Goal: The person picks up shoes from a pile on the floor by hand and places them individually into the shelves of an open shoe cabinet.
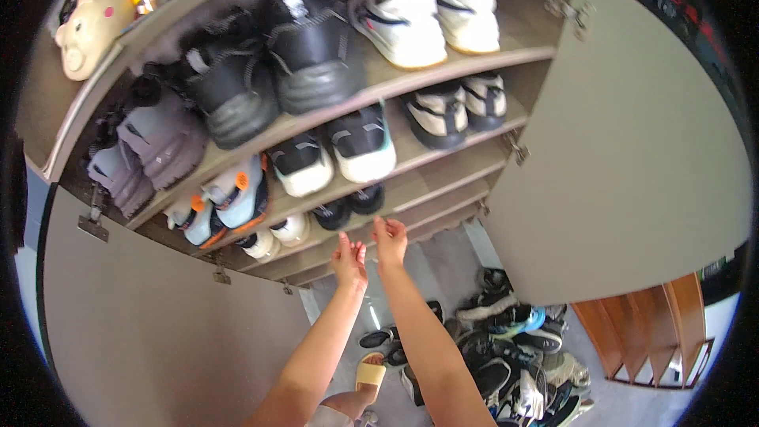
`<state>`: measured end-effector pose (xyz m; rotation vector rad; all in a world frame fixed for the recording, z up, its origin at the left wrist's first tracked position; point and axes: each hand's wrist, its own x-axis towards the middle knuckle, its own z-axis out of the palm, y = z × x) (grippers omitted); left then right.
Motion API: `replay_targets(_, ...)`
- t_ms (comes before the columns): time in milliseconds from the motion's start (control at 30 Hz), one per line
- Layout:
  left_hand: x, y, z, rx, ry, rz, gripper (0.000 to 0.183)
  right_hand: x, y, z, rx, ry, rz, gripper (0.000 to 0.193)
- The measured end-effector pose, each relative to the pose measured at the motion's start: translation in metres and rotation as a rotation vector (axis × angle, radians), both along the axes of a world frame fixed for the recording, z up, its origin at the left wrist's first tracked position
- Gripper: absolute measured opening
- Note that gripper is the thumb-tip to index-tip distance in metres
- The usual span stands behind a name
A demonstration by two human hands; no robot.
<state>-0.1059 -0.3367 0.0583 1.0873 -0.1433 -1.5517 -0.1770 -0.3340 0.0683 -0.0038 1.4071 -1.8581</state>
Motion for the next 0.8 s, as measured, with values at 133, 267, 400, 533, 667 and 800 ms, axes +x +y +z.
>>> replay_targets(133,0.013,0.073,-0.061,-0.121,-0.042,-0.337,0.018,0.019,0.083,-0.049,-0.003,0.050,0.087,0.028)
replay_targets(267,0.013,0.158,-0.130,0.047,-0.234,-0.780,0.011,0.009,0.209,-0.159,0.153,0.092,-0.064,0.026)
replay_targets(400,0.021,0.200,-0.205,-0.034,-0.558,-1.532,0.011,0.009,0.317,-0.215,0.223,-0.002,-0.140,0.025)
replay_targets(533,0.029,0.223,-0.252,-0.322,-0.739,-1.604,0.009,0.019,0.378,-0.254,0.221,-0.017,-0.243,0.022)
replay_targets(667,0.058,0.237,-0.276,-0.085,-0.568,-1.607,0.012,0.037,0.433,-0.278,0.233,0.034,-0.305,0.019)
replay_targets(800,0.117,0.230,-0.312,-0.222,-0.784,-1.475,0.017,0.087,0.436,-0.260,0.280,-0.058,-0.272,0.019)
